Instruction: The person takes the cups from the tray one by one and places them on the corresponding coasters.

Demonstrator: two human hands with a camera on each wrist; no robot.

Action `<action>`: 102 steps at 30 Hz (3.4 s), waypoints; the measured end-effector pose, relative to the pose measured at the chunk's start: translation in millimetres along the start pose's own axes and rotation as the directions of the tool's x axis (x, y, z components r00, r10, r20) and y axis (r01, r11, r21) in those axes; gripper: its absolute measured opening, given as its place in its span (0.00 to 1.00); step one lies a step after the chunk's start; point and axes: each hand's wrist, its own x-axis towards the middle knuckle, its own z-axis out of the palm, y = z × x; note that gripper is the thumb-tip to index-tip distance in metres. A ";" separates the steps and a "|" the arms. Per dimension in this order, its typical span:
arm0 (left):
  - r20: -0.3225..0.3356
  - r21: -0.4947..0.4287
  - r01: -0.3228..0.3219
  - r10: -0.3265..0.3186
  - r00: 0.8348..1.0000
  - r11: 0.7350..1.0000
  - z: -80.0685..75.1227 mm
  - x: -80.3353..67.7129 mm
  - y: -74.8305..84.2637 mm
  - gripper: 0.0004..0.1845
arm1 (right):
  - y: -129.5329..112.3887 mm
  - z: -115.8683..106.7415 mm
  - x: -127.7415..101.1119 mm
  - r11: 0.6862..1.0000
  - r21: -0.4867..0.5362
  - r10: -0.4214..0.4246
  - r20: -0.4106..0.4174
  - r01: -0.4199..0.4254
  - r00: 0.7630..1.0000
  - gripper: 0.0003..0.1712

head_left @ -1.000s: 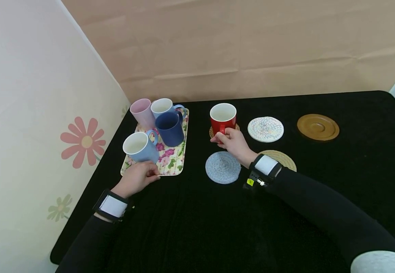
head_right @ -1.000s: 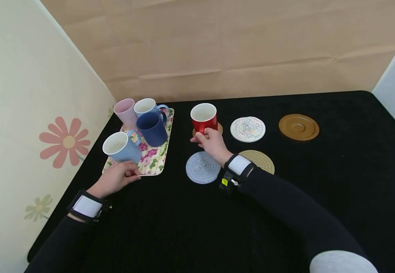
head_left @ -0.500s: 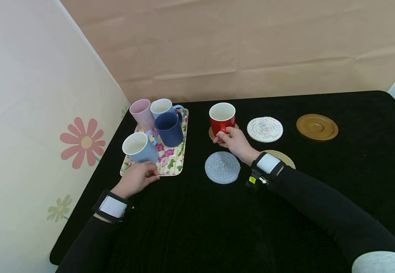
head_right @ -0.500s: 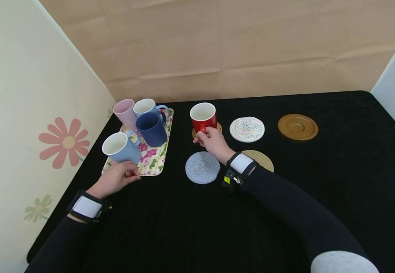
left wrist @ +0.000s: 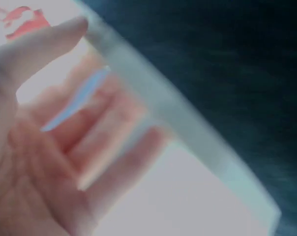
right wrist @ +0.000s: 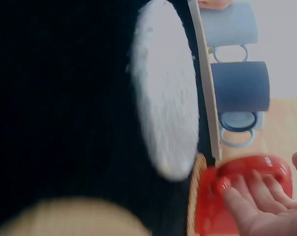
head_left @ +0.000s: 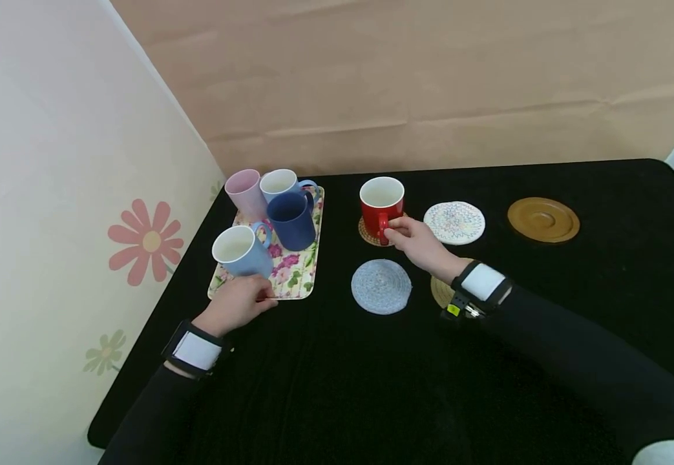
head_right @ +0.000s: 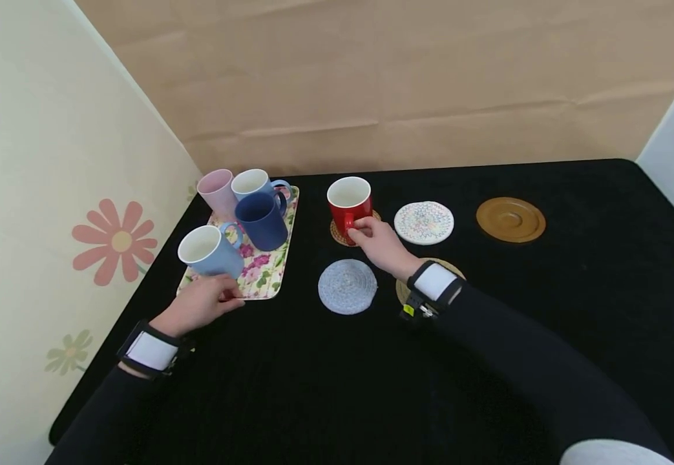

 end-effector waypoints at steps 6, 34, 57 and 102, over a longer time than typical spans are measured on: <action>-0.012 -0.288 -0.009 0.006 1.000 0.958 -10.4 20.5 26.4 0.11 | -2.3 -33.4 -28.4 0.987 -0.149 -0.056 0.004 0.056 0.998 0.23; 0.014 -0.980 0.147 -0.693 0.721 0.133 10.9 187.9 80.3 0.52 | 29.4 -104.5 -109.4 0.961 -0.272 -0.063 -0.091 0.036 0.994 0.21; 0.000 -0.948 0.203 -0.639 0.769 0.244 20.5 170.8 83.4 0.48 | 43.5 -114.4 -122.4 0.958 -0.274 -0.128 -0.128 0.089 0.983 0.18; 0.005 -1.000 -0.008 -0.391 0.920 -0.030 31.6 69.9 56.5 0.23 | 58.5 -122.7 -135.4 0.972 -0.219 -0.118 -0.129 0.087 0.985 0.18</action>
